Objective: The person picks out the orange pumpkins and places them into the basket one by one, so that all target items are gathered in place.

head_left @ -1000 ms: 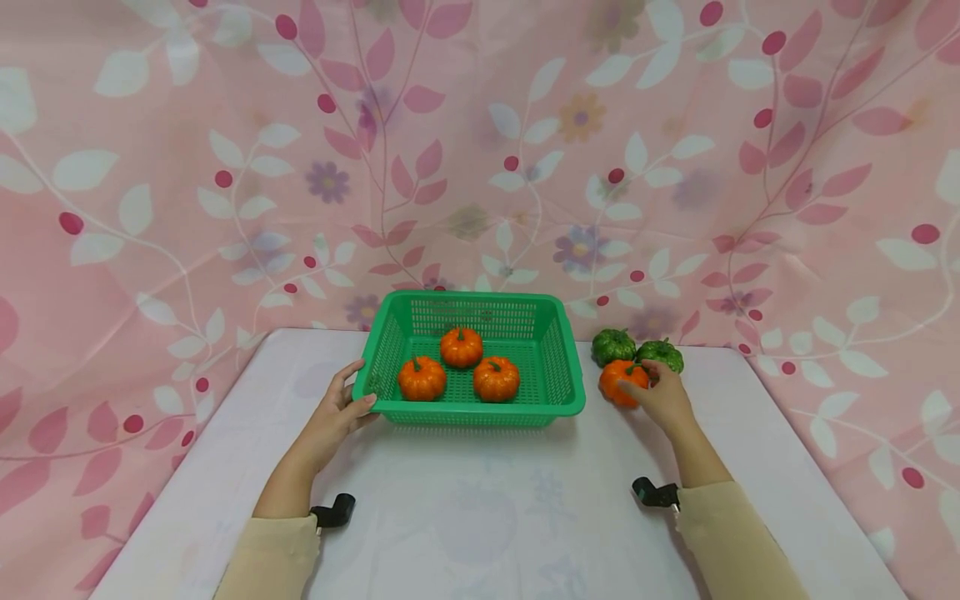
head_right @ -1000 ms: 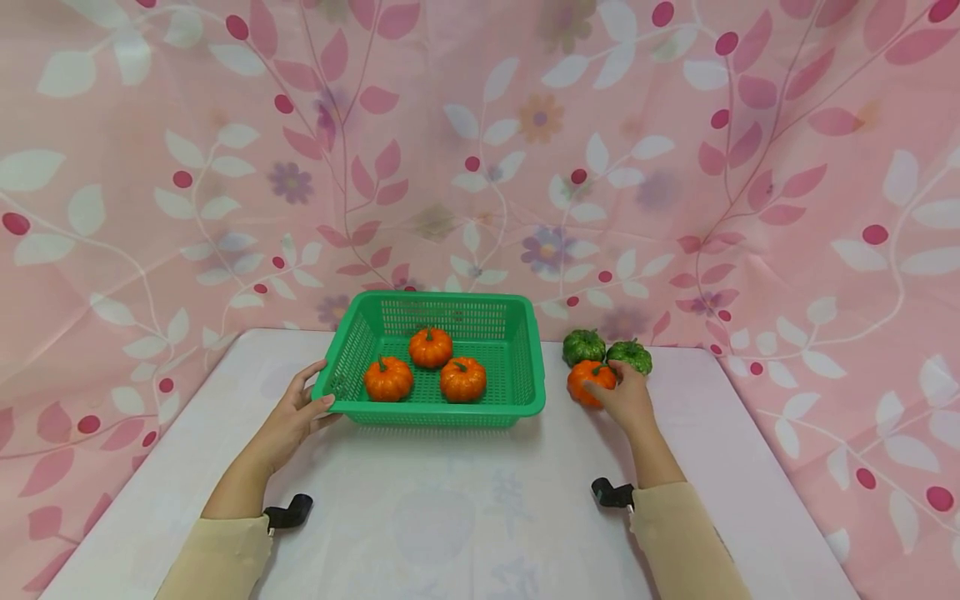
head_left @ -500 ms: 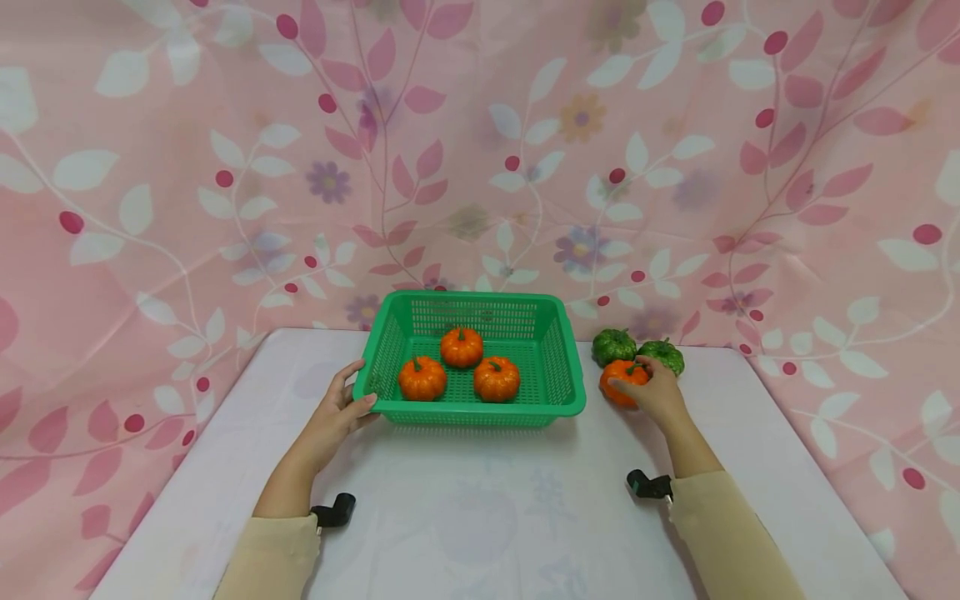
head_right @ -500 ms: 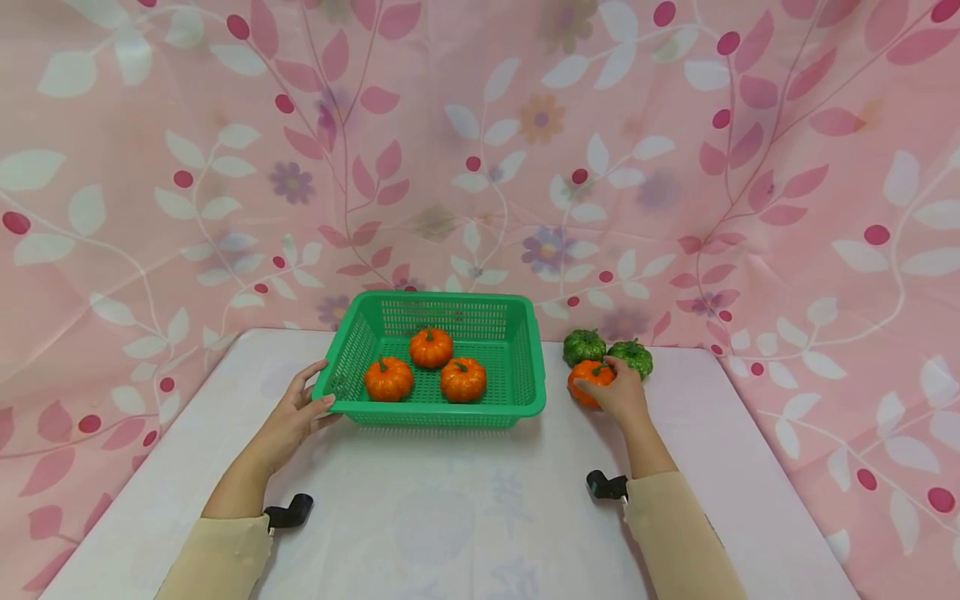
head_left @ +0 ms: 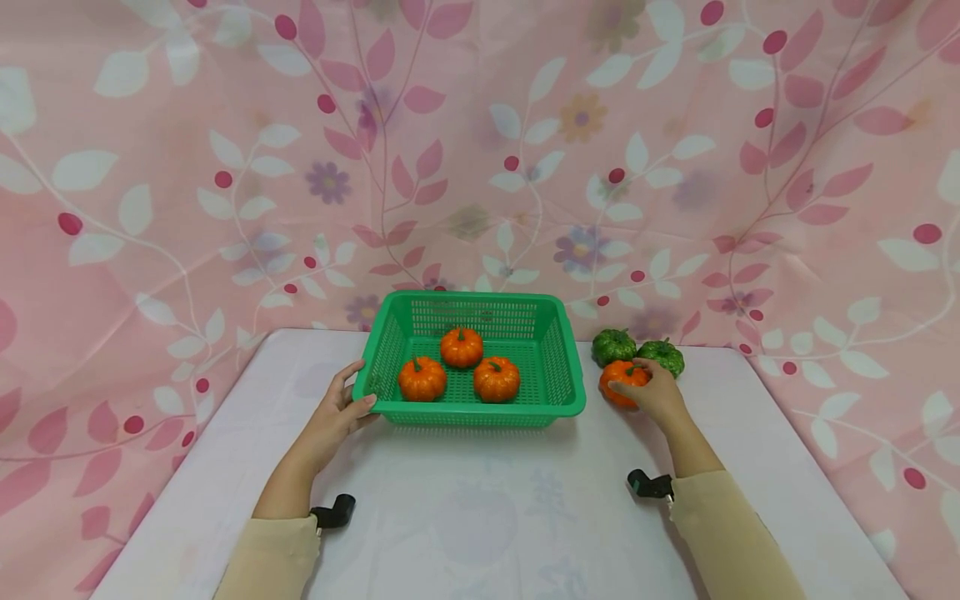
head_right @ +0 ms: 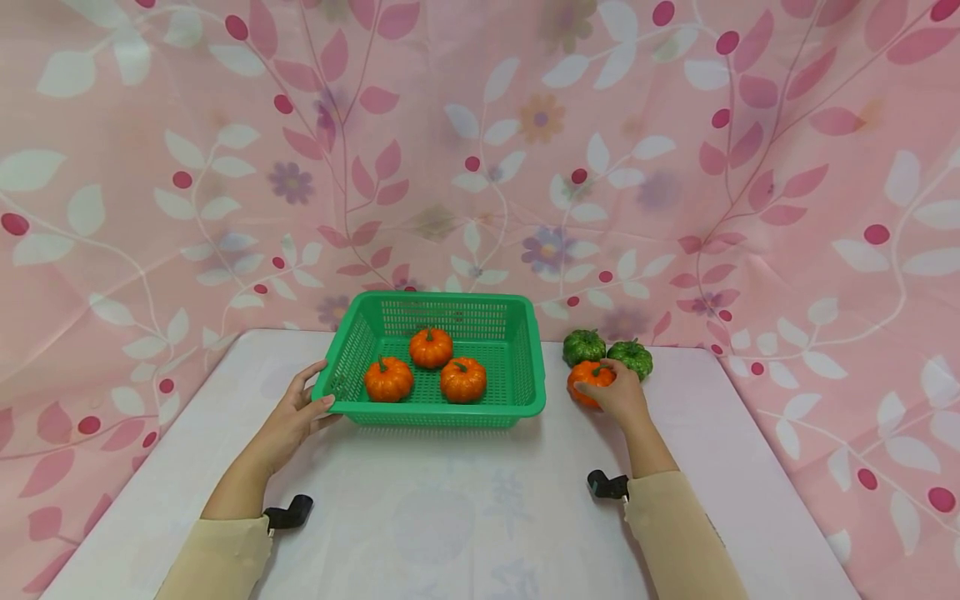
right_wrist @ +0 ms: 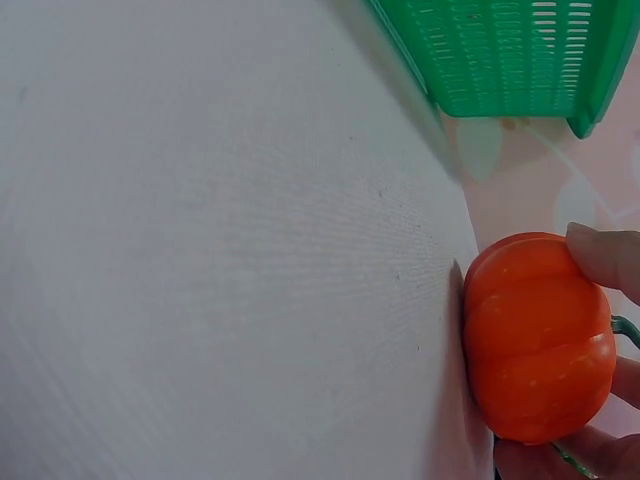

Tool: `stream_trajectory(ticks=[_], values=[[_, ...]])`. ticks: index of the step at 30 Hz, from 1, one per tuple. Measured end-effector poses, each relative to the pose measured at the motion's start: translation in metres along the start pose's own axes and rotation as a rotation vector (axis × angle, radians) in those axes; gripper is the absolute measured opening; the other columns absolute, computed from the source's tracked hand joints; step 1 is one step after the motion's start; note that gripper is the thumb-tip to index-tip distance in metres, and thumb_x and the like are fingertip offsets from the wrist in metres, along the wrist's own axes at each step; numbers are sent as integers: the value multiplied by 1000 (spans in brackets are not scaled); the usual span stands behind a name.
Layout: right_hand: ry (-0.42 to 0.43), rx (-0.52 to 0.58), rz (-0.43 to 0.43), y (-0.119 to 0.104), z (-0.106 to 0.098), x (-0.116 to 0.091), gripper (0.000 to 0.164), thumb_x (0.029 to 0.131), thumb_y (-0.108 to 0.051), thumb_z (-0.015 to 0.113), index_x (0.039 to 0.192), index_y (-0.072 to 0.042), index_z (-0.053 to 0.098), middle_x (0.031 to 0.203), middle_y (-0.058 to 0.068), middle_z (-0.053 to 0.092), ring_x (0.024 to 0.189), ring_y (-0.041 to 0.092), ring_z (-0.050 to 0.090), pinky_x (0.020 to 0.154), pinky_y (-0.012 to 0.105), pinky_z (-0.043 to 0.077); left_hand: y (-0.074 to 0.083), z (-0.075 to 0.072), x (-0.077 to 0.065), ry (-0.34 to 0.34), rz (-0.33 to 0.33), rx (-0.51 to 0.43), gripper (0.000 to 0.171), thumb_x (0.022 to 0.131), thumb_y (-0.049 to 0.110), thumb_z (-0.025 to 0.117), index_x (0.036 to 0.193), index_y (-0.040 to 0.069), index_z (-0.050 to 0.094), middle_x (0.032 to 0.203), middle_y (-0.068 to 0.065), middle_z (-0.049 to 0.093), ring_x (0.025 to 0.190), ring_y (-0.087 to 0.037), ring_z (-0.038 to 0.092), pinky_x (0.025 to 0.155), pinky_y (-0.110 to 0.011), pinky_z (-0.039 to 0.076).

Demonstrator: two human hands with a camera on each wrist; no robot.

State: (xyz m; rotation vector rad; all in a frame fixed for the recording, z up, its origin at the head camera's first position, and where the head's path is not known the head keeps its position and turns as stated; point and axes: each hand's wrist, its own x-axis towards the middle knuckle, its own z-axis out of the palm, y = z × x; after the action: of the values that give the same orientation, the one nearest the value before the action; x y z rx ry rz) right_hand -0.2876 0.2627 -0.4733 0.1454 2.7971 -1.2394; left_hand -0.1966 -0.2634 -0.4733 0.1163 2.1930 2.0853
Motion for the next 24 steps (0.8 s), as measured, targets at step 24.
stream_trajectory(ticks=[24], values=[[7, 5, -76, -17, -20, -15, 91, 88, -51, 73, 153, -1, 33, 150, 32, 35, 130, 50, 40, 107, 63, 40, -1, 0, 1, 4, 0, -2, 76, 103, 18, 58, 161, 22, 9, 151, -26, 34, 110, -9, 60, 106, -47, 45]])
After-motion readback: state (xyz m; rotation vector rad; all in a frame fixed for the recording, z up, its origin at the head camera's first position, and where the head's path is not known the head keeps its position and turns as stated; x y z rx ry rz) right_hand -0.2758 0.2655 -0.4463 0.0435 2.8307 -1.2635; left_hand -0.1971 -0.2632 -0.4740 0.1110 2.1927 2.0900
